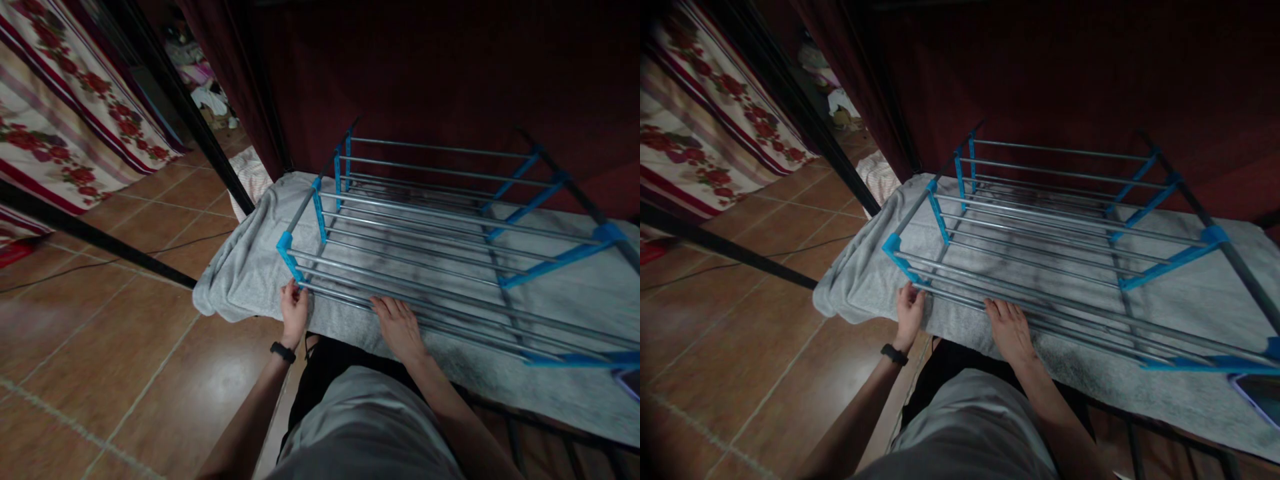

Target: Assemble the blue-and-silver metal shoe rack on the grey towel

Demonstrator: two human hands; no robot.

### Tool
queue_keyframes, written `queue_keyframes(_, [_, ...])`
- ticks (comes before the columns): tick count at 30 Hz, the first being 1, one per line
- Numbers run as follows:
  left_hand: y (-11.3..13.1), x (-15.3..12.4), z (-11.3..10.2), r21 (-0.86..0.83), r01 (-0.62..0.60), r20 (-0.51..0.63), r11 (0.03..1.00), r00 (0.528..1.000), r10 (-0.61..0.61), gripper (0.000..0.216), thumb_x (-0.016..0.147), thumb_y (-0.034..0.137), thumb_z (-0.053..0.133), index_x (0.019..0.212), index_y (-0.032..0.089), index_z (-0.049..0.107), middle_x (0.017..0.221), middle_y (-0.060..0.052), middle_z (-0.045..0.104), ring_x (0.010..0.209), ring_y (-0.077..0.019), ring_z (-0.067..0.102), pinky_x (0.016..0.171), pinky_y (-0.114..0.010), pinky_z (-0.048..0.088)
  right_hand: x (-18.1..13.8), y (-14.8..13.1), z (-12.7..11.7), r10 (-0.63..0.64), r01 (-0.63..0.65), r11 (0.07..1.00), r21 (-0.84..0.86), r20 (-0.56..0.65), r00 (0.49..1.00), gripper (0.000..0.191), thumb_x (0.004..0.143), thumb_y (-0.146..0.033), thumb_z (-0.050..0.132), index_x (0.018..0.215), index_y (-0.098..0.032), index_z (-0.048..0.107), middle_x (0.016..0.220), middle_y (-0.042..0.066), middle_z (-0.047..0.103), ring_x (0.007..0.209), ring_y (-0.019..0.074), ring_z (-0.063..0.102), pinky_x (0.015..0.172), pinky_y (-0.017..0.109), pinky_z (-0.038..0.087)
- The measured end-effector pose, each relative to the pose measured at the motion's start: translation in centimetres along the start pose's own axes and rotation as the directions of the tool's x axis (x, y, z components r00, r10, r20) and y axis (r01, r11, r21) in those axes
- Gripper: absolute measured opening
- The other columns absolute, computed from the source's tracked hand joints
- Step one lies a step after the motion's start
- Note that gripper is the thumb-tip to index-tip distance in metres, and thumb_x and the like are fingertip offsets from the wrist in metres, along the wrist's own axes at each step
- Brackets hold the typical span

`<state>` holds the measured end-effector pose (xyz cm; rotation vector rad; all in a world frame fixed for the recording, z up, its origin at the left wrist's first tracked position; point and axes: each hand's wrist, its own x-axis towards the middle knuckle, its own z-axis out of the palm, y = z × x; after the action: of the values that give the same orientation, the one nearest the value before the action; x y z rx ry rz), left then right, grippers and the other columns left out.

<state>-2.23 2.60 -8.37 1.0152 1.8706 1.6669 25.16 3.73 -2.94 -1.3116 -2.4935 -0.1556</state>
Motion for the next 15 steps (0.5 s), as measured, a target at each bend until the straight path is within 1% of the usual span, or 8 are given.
queue_keyframes(1, [0.4, 0.3, -0.4, 0.004, -0.030, -0.014, 1.000, 0.999, 0.030, 0.044, 0.077, 0.030, 0.070, 0.119, 0.021, 0.063, 0.116, -0.009, 0.057, 0.108, -0.0234, 0.057, 0.092, -0.035, 0.047, 0.0, 0.0, 0.0, 0.000, 0.000, 1.000, 0.003, 0.000, 1.000, 0.028, 0.098, -0.020, 0.048, 0.122, -0.019, 0.062, 0.101, 0.008, 0.067, 0.089, 0.0212, 0.059, 0.084, 0.035, 0.043])
queue_keyframes(2, [0.8, 0.6, -0.9, -0.015, -0.054, 0.010, 0.998, 0.999, 0.054, 0.048, 0.074, 0.030, 0.072, 0.121, 0.022, 0.063, 0.122, -0.010, 0.057, 0.114, -0.0243, 0.055, 0.095, -0.036, 0.046, 0.0, 0.0, 0.0, 0.000, 0.000, 1.000, 0.007, 0.000, 1.000, 0.028, 0.098, -0.020, 0.048, 0.122, -0.019, 0.062, 0.101, 0.008, 0.067, 0.088, 0.0211, 0.059, 0.083, 0.035, 0.043])
queue_keyframes(3, [1.3, 1.1, -1.4, -0.058, -0.056, 0.073, 0.997, 0.996, 0.060, 0.052, 0.073, 0.030, 0.074, 0.123, 0.023, 0.062, 0.126, -0.009, 0.058, 0.118, -0.0249, 0.054, 0.099, -0.037, 0.045, -0.1, 0.1, 0.0, 0.000, 0.000, 1.000, 0.011, 0.000, 1.000, 0.028, 0.097, -0.020, 0.048, 0.122, -0.019, 0.062, 0.101, 0.008, 0.067, 0.088, 0.0211, 0.059, 0.083, 0.035, 0.043])
queue_keyframes(4, [1.8, 1.6, -1.9, -0.105, -0.019, 0.171, 0.994, 0.984, 0.037, 0.055, 0.071, 0.032, 0.076, 0.124, 0.023, 0.062, 0.125, -0.009, 0.060, 0.118, -0.0252, 0.055, 0.101, -0.038, 0.044, -0.1, 0.1, 0.1, 0.000, 0.000, 1.000, 0.014, 0.000, 1.000, 0.028, 0.097, -0.020, 0.048, 0.122, -0.019, 0.062, 0.101, 0.009, 0.067, 0.089, 0.0211, 0.059, 0.083, 0.035, 0.043])
queue_keyframes(6, [2.7, 3.0, -2.8, -0.151, 0.080, 0.354, 0.985, 0.935, -0.021, 0.055, 0.069, 0.037, 0.079, 0.120, 0.021, 0.065, 0.120, -0.009, 0.066, 0.116, -0.0264, 0.058, 0.102, -0.040, 0.044, -0.1, 0.1, 0.2, 0.002, -0.002, 1.000, 0.015, 0.001, 1.000, 0.029, 0.097, -0.019, 0.048, 0.123, -0.019, 0.062, 0.102, 0.009, 0.067, 0.089, 0.0211, 0.059, 0.083, 0.035, 0.044])
queue_keyframes(8, [3.3, 4.3, -3.5, -0.130, 0.127, 0.468, 0.983, 0.882, -0.052, 0.048, 0.069, 0.043, 0.080, 0.109, 0.020, 0.069, 0.112, -0.009, 0.070, 0.113, -0.0277, 0.060, 0.103, -0.043, 0.043, -0.1, 0.2, 0.3, 0.004, -0.005, 1.000, 0.012, 0.003, 1.000, 0.029, 0.097, -0.019, 0.048, 0.123, -0.019, 0.062, 0.103, 0.009, 0.068, 0.089, 0.0211, 0.059, 0.084, 0.035, 0.044])
queue_keyframes(12, [3.5, 6.2, -3.9, -0.104, 0.149, 0.565, 0.983, 0.823, -0.065, 0.039, 0.066, 0.047, 0.081, 0.092, 0.020, 0.073, 0.094, -0.007, 0.072, 0.100, -0.0271, 0.065, 0.099, -0.045, 0.046, -0.1, 0.2, 0.3, 0.007, -0.007, 1.000, 0.023, 0.011, 1.000, 0.028, 0.098, -0.020, 0.047, 0.122, -0.019, 0.062, 0.104, 0.009, 0.068, 0.090, 0.0212, 0.060, 0.085, 0.035, 0.044])
queue_keyframes(15, [2.9, 6.8, -3.9, -0.125, 0.177, 0.606, 0.976, 0.793, -0.065, 0.038, 0.063, 0.048, 0.083, 0.087, 0.021, 0.072, 0.090, -0.007, 0.072, 0.096, -0.0269, 0.066, 0.096, -0.045, 0.048, -0.1, 0.1, 0.1, 0.009, -0.009, 1.000, 0.025, 0.020, 1.000, 0.028, 0.098, -0.021, 0.047, 0.122, -0.020, 0.062, 0.105, 0.009, 0.068, 0.091, 0.0212, 0.061, 0.085, 0.035, 0.045])
